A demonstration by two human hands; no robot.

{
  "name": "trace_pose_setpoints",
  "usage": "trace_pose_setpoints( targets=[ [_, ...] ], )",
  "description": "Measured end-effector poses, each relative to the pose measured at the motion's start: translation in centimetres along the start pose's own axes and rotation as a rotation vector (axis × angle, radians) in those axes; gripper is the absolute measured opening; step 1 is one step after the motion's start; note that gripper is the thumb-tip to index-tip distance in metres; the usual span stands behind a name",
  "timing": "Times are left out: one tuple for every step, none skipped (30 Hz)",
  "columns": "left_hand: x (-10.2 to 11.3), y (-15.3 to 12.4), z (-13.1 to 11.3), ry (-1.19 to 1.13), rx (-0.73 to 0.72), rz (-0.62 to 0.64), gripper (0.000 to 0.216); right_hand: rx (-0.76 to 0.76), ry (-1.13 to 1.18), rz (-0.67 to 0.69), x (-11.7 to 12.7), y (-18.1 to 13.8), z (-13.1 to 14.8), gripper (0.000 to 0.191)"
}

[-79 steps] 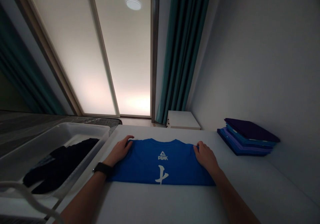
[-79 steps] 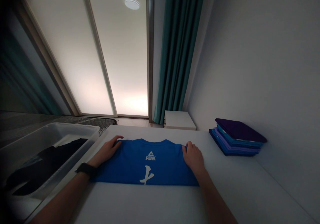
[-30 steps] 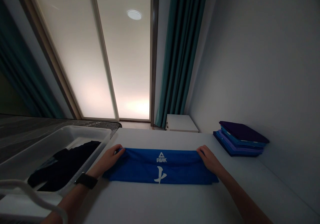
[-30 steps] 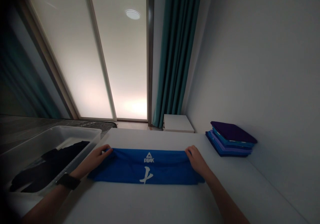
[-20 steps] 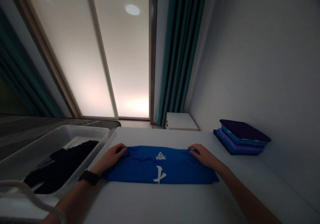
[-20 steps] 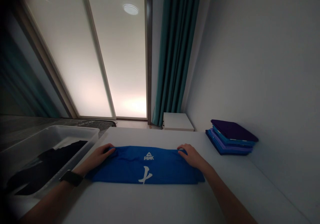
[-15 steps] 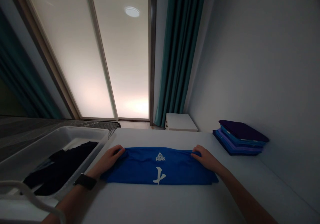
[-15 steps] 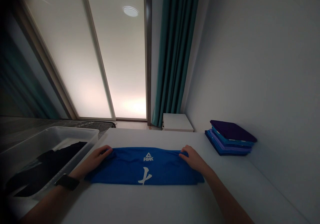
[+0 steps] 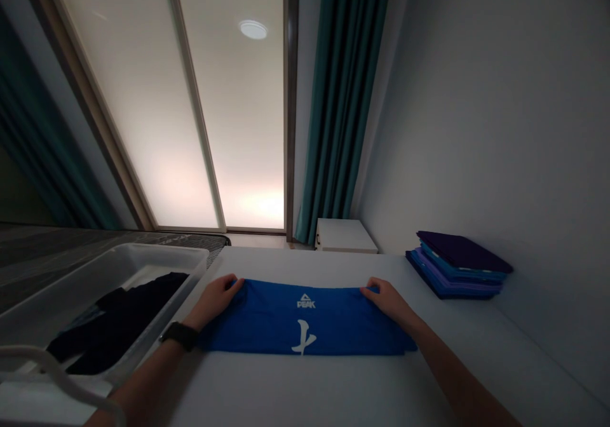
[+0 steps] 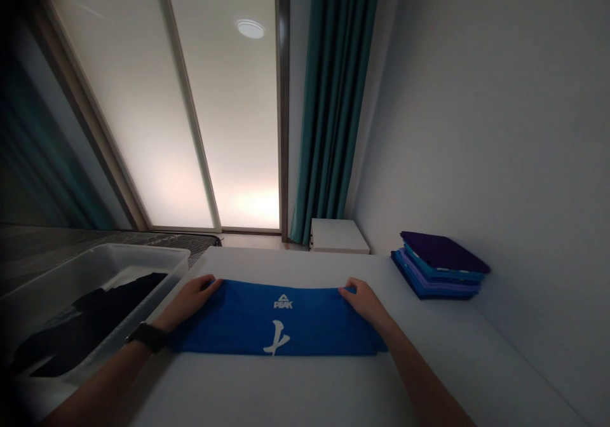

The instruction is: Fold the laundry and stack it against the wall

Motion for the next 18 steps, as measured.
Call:
trace_pose_setpoints(
  targets=[
    [-0.2, 0.5, -0.1, 0.098, -0.016, 0.007, 0.039, 0.016, -0.072, -0.028, -0.2, 0.5, 0.0, 0.02],
    [-0.5, 0.9, -0.1, 0.184, -0.028, 0.013, 0.037, 0.023, -0.124, -0.046, -0.3, 1.0, 0.0, 0.014],
    [-0.6, 1.2, 0.0, 0.253, -0.033, 0.015, 0.036, 0.022, -0.162, -0.056, -0.5, 1.3, -0.1, 0.009],
    [-0.8, 1.5, 0.1, 0.303, -0.033, 0.016, 0.036, 0.017, -0.189, -0.056, -0.7, 1.5, -0.2, 0.007],
    [-0.9, 1.7, 0.2, 0.337, -0.03, 0.018, 0.036, 0.013, -0.207, -0.049, -0.9, 1.6, -0.4, 0.01],
    [-1.0, 1.8, 0.3, 0.355, -0.023, 0.021, 0.035, 0.012, -0.218, -0.043, -1.0, 1.6, -0.5, 0.013],
    [-1.1, 1.9, 0.4, 0.358, -0.014, 0.025, 0.034, 0.016, -0.222, -0.04, -1.2, 1.6, -0.7, 0.015],
    [-1.2, 1.9, 0.5, 0.35, -0.005, 0.029, 0.033, 0.024, -0.219, -0.04, -1.3, 1.6, -0.8, 0.017],
    [-1.2, 1.8, 0.7, 0.337, -0.003, 0.03, 0.032, 0.031, -0.212, -0.045, -1.4, 1.5, -1.0, 0.019],
    [-1.3, 1.7, 0.8, 0.324, -0.009, 0.029, 0.033, 0.036, -0.202, -0.055, -1.4, 1.4, -1.1, 0.02],
    [-1.4, 1.7, 0.9, 0.317, -0.024, 0.026, 0.034, 0.047, -0.193, -0.066, -1.4, 1.3, -1.3, 0.022],
    [-1.5, 1.6, 1.0, 0.316, -0.041, 0.021, 0.036, 0.065, -0.189, -0.075, -1.4, 1.2, -1.4, 0.023],
    [-1.6, 1.5, 1.1, 0.32, -0.06, 0.014, 0.037, 0.088, -0.189, -0.08, -1.4, 1.1, -1.4, 0.024],
    [-1.7, 1.4, 1.2, 0.328, -0.075, 0.006, 0.037, 0.115, -0.195, -0.082, -1.5, 1.0, -1.4, 0.024],
    [-1.8, 1.3, 1.2, 0.333, -0.087, -0.003, 0.037, 0.142, -0.208, -0.08, -1.5, 1.0, -1.4, 0.024],
    [-1.8, 1.2, 1.3, 0.335, -0.094, -0.013, 0.036, 0.165, -0.227, -0.077, -1.5, 0.9, -1.4, 0.024],
    [-1.9, 1.1, 1.2, 0.336, -0.099, -0.022, 0.036, 0.178, -0.252, -0.075, -1.5, 0.9, -1.4, 0.024],
    [-1.9, 1.0, 1.2, 0.337, -0.098, -0.03, 0.036, 0.182, -0.278, -0.075, -1.6, 0.9, -1.4, 0.024]
  ],
)
Point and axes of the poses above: each hand's wrist, its own y-axis towards the middle knuckle, its own x-axis out of the back of the hand, z = x × y, the point moved 4 cm from there along y, towards the middle knuckle, and after that the axes turned 1 degree about -y, right-handed, at the moved point
